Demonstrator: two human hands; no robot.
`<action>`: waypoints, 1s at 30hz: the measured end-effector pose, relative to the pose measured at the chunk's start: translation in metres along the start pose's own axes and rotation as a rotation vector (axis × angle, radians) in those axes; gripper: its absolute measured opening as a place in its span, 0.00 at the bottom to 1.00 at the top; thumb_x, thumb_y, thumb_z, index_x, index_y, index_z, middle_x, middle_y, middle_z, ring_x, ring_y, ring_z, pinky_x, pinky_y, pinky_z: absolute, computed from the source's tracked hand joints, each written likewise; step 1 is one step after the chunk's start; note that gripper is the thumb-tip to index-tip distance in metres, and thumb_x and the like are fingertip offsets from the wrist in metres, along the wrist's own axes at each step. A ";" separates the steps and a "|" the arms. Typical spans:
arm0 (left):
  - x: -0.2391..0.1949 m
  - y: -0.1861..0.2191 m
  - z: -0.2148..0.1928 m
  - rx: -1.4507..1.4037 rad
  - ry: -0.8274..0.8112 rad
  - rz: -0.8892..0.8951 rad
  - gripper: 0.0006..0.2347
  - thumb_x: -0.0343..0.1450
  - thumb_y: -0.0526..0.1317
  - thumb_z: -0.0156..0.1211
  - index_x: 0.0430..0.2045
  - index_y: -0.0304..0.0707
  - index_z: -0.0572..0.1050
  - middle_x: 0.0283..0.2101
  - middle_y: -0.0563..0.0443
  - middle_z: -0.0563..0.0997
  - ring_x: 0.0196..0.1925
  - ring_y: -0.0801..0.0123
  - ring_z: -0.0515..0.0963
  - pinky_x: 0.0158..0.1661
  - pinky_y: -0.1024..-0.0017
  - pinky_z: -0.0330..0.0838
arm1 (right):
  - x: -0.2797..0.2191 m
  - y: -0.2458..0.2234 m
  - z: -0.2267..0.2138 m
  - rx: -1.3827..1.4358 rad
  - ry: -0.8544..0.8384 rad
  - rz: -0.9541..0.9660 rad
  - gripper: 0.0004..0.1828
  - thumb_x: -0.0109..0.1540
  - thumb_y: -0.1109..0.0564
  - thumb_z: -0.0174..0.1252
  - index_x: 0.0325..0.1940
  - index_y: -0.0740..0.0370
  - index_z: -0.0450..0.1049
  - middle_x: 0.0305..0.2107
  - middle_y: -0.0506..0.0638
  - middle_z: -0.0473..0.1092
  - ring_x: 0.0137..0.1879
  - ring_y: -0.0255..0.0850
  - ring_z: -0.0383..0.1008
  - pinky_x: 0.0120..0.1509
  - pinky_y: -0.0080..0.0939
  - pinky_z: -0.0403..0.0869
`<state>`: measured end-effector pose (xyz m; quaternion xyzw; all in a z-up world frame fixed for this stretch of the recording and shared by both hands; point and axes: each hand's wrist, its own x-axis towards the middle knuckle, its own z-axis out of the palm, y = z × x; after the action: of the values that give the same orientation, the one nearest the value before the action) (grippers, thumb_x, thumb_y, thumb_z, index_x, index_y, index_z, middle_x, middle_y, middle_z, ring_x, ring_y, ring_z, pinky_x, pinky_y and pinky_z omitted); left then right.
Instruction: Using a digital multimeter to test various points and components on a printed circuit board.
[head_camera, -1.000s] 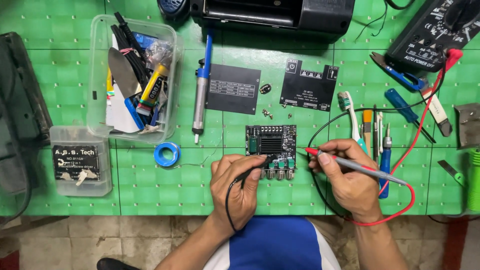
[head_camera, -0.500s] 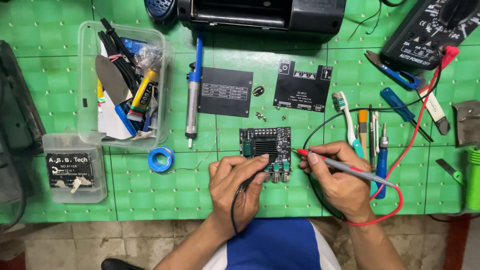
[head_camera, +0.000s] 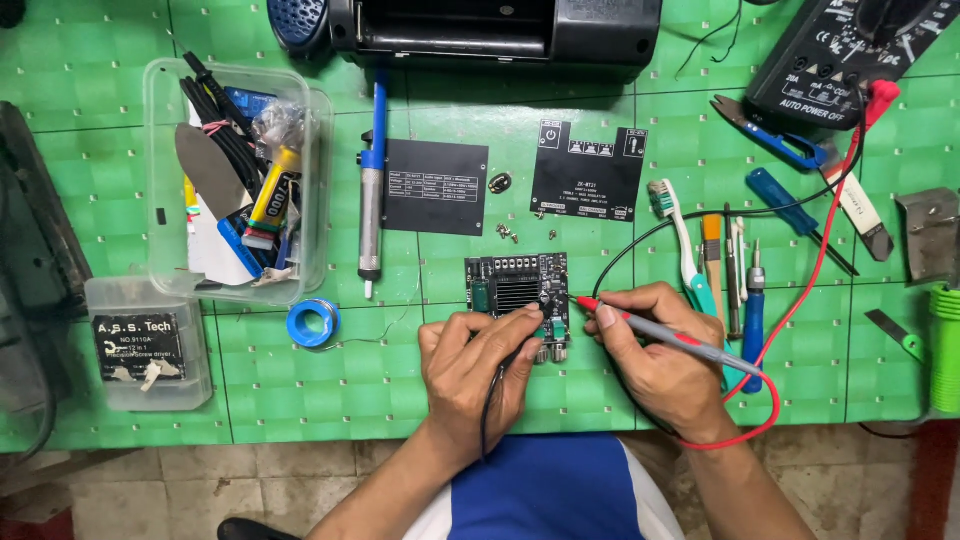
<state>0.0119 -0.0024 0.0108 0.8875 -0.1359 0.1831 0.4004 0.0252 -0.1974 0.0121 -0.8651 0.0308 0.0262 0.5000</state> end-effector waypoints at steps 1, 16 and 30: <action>0.000 0.000 0.000 0.001 0.000 0.001 0.07 0.77 0.39 0.57 0.42 0.40 0.81 0.46 0.56 0.87 0.35 0.69 0.79 0.43 0.69 0.55 | 0.000 0.000 0.000 0.001 0.001 0.000 0.08 0.64 0.56 0.61 0.42 0.64 0.77 0.27 0.49 0.81 0.35 0.35 0.84 0.40 0.31 0.79; 0.000 0.000 0.000 0.023 -0.010 0.040 0.06 0.76 0.39 0.59 0.43 0.40 0.81 0.47 0.55 0.87 0.35 0.69 0.79 0.45 0.70 0.56 | 0.000 -0.001 0.001 0.027 0.001 -0.029 0.09 0.65 0.56 0.61 0.42 0.65 0.77 0.27 0.50 0.80 0.35 0.35 0.84 0.41 0.31 0.80; 0.003 0.002 -0.003 0.020 -0.009 0.085 0.08 0.74 0.37 0.61 0.45 0.39 0.80 0.49 0.55 0.86 0.34 0.68 0.77 0.45 0.71 0.60 | 0.001 0.005 0.001 0.049 -0.001 0.014 0.07 0.61 0.55 0.63 0.40 0.60 0.80 0.25 0.46 0.83 0.32 0.31 0.84 0.40 0.30 0.80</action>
<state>0.0128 -0.0020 0.0150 0.8856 -0.1736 0.1976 0.3828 0.0256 -0.1991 0.0075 -0.8523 0.0370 0.0295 0.5210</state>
